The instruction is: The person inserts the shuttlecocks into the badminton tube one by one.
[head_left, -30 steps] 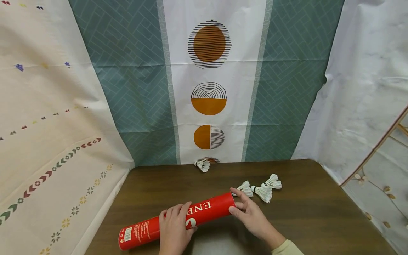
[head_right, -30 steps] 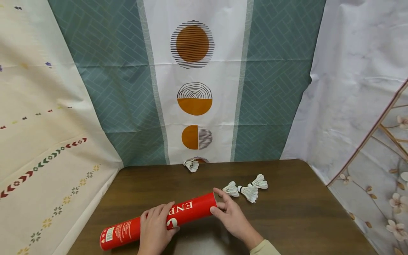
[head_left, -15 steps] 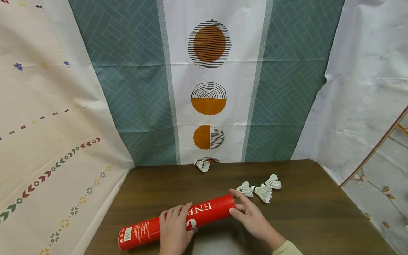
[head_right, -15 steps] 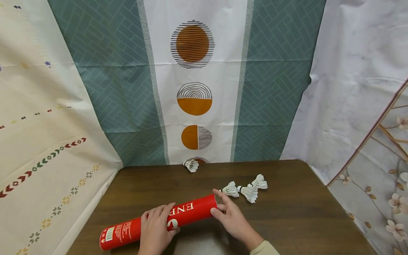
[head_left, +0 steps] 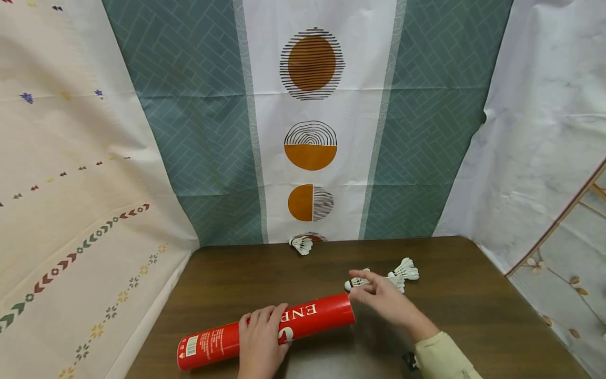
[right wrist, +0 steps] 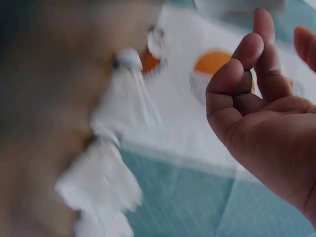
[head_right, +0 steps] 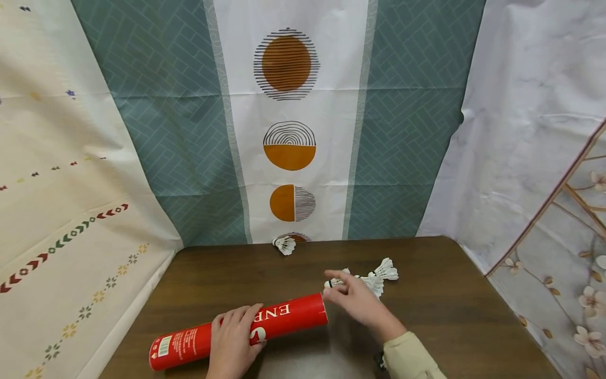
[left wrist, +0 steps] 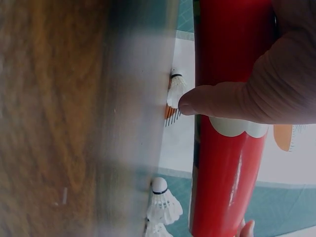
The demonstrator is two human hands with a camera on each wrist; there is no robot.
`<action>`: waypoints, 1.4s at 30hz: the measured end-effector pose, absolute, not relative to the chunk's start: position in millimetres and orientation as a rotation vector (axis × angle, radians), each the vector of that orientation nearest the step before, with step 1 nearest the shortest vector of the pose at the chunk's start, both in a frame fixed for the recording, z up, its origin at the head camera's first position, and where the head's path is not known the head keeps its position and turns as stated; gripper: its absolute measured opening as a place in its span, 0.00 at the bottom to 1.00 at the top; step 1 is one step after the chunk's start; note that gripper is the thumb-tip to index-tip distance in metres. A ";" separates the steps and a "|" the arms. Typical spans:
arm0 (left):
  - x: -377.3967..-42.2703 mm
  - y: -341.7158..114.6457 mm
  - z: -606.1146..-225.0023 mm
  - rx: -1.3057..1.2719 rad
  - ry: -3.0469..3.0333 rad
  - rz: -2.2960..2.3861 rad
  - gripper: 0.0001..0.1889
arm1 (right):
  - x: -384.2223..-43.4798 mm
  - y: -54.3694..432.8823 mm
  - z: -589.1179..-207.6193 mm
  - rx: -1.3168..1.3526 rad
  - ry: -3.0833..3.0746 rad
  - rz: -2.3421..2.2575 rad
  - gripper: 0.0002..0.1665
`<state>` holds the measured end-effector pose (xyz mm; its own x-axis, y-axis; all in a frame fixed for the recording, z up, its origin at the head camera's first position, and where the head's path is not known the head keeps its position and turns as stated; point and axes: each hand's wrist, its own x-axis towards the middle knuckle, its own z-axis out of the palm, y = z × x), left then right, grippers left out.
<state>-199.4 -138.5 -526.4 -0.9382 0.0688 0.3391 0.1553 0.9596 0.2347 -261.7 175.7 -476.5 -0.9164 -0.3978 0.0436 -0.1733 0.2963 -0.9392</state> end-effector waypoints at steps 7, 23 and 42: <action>-201.1 -144.8 -524.5 -0.181 -2.787 -0.354 0.45 | -343.1 171.0 -433.4 -0.323 2.447 -1.641 0.34; -197.2 -145.3 -525.7 -0.250 -2.943 -0.383 0.46 | -420.5 49.7 -463.1 -0.528 2.639 -1.176 0.33; -205.0 -154.5 -534.1 -0.239 -3.026 -0.328 0.45 | -424.1 41.3 -501.7 -0.588 2.562 -1.173 0.32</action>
